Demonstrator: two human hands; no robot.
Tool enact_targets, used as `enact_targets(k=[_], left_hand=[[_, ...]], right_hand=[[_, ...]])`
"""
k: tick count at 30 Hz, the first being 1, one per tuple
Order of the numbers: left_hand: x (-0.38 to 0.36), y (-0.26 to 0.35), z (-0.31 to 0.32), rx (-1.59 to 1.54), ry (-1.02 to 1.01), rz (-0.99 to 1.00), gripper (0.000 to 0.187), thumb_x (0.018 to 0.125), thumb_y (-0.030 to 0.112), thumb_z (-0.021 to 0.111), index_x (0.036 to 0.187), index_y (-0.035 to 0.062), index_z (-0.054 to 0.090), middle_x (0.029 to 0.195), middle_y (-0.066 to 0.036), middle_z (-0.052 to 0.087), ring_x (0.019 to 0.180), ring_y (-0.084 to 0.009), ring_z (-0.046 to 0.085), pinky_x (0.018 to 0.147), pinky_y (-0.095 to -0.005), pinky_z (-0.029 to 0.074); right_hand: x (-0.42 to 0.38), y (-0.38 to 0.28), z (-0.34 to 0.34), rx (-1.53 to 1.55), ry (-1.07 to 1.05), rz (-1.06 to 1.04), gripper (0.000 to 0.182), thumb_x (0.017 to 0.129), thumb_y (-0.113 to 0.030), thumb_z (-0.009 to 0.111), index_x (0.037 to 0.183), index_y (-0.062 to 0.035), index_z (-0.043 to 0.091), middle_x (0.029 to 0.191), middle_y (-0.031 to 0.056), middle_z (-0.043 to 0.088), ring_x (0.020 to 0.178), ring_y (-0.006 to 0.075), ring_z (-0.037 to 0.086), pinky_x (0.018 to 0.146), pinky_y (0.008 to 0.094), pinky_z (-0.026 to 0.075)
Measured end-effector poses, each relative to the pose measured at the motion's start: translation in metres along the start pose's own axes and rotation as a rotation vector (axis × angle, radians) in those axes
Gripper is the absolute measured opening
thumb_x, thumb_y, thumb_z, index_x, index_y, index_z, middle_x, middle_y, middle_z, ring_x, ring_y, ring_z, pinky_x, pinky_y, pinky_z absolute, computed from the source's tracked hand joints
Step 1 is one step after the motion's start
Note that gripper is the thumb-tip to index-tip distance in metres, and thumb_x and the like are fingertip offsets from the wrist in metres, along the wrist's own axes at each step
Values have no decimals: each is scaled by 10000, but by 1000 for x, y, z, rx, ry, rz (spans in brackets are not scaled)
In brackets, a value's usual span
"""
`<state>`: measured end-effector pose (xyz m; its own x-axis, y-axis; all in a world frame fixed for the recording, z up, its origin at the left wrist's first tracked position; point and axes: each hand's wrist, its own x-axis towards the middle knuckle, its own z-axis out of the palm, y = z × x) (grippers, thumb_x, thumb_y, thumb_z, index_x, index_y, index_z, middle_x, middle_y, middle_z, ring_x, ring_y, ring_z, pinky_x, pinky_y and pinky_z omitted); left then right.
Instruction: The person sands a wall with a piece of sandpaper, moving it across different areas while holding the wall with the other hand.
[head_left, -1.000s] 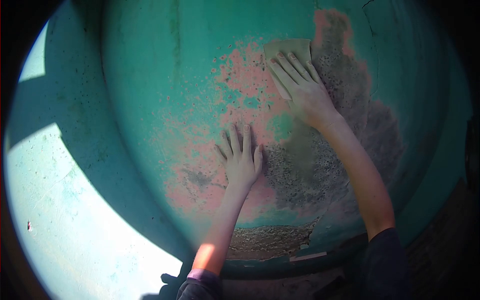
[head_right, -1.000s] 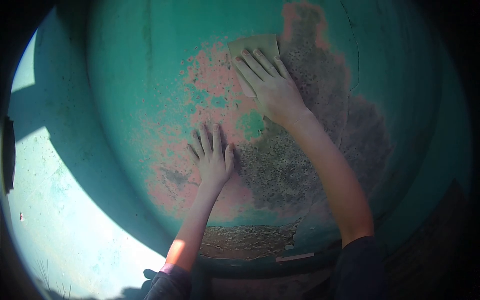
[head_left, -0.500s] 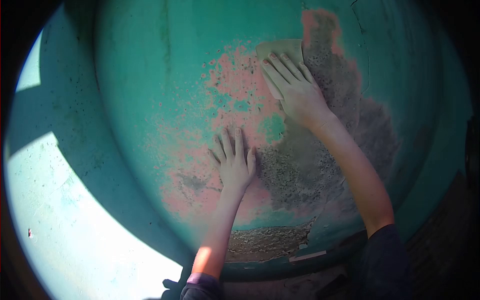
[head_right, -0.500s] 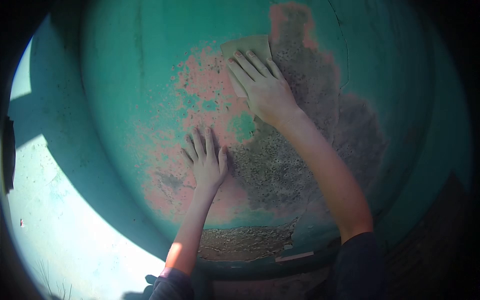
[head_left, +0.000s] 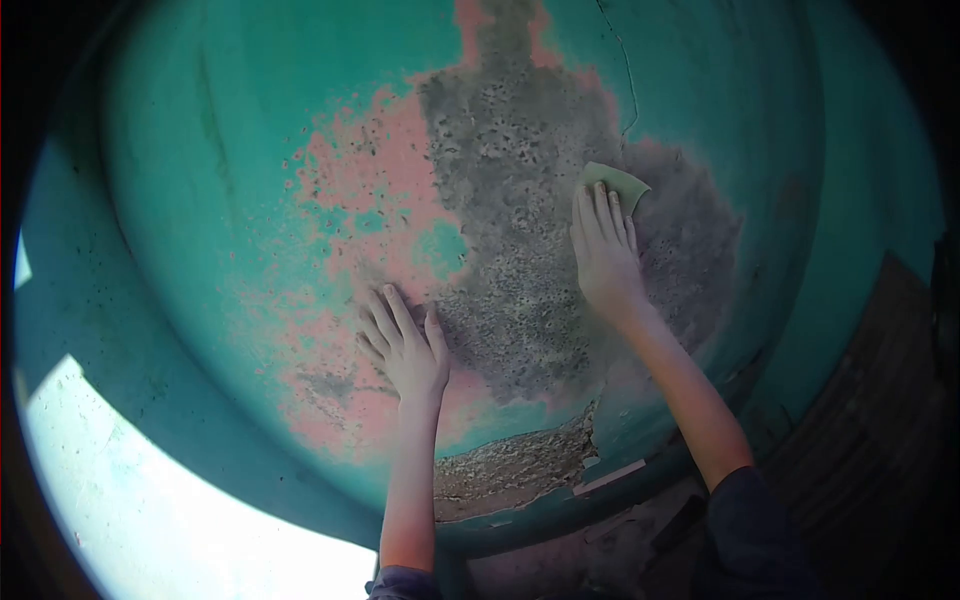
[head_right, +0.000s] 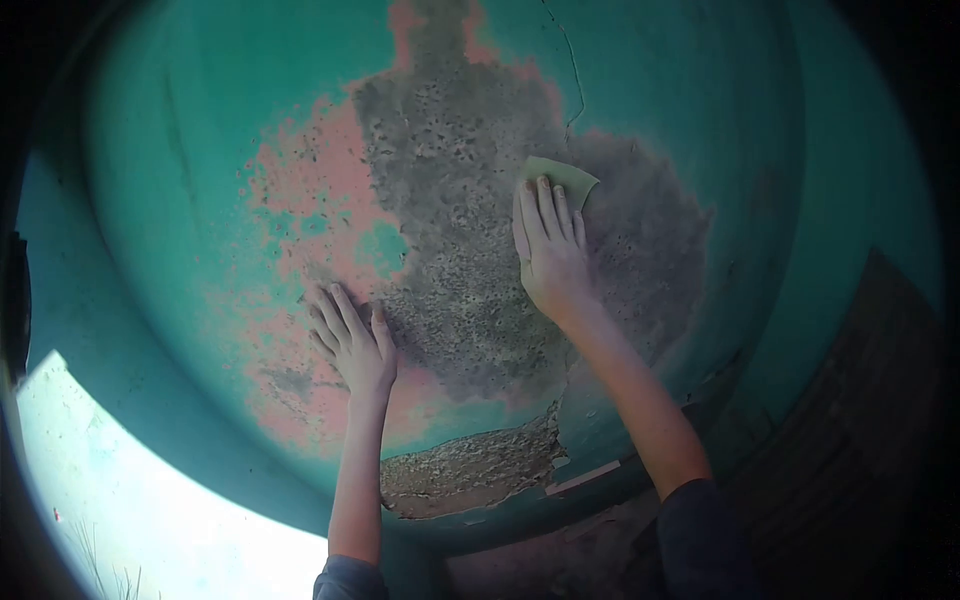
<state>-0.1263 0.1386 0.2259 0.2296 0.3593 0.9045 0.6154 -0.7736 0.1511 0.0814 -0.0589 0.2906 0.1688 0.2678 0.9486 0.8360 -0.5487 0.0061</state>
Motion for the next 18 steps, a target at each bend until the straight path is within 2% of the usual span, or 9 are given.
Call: enact_targets(k=[2,6,8,10,12,14,16,17,18], left_hand=[[-18,12,8,7,-9,-78,734,1066,455,399,1632,63,144,1695,-224,62,1552,-461,20,1209,-634,23],[-47,44,22,-91,-113,-175,764,1068,446,396,1636,56,67,1684,-266,-33,1540,-496,-47,1203,-639,-6],[-59,65,30,-97,-182,-187,784,1065,456,394,1635,52,37,1669,-288,-105,1527,-520,-90,1202,-640,-26],[-71,92,35,-193,-237,-211,791,1063,469,391,1635,56,34,1648,-318,-153,1514,-539,-125,1192,-655,-43],[-78,113,35,-209,-316,-179,796,1060,478,392,1636,61,34,1633,-341,-172,1501,-559,-142,1177,-677,-52],[-82,131,37,-257,-352,-67,773,1062,478,393,1642,85,64,1633,-346,-160,1493,-575,-149,1165,-697,-46],[-83,149,37,-260,-374,-28,749,1063,479,397,1643,104,108,1635,-348,-142,1489,-583,-154,1163,-699,-42],[-83,156,40,-255,-395,-4,738,1063,477,401,1643,111,127,1637,-347,-135,1490,-581,-154,1164,-698,-44],[-83,159,41,-244,-418,26,728,1064,475,405,1642,118,146,1639,-346,-128,1491,-579,-154,1164,-697,-46]], right_hand=[[-22,1,0,91,-211,-261,679,924,-93,525,1582,-125,357,1618,137,357,1495,344,329,1191,542,296],[-63,31,17,197,-306,-387,693,927,-83,516,1593,-115,327,1620,157,342,1498,366,311,1198,551,275],[-67,40,28,225,-9,160,652,924,-110,529,1563,-129,399,1594,131,398,1479,332,359,1194,533,289],[-88,41,16,150,-109,100,625,929,-135,537,1543,-107,426,1578,134,424,1470,330,378,1188,519,299],[-109,51,22,233,-320,-371,694,910,-107,559,1568,-46,346,1591,200,377,1482,395,340,1188,538,283],[-107,66,24,234,-311,-246,704,906,-99,569,1570,-46,340,1588,201,378,1487,395,329,1190,543,280],[-104,70,31,259,68,303,623,902,-130,571,1516,-112,464,1549,124,459,1458,317,396,1181,518,311],[-114,66,31,213,-61,255,597,920,-158,557,1509,-100,472,1547,142,457,1451,335,401,1178,519,314],[-129,68,33,214,-64,273,597,920,-158,557,1509,-100,472,1547,142,457,1451,335,401,1178,519,314]])
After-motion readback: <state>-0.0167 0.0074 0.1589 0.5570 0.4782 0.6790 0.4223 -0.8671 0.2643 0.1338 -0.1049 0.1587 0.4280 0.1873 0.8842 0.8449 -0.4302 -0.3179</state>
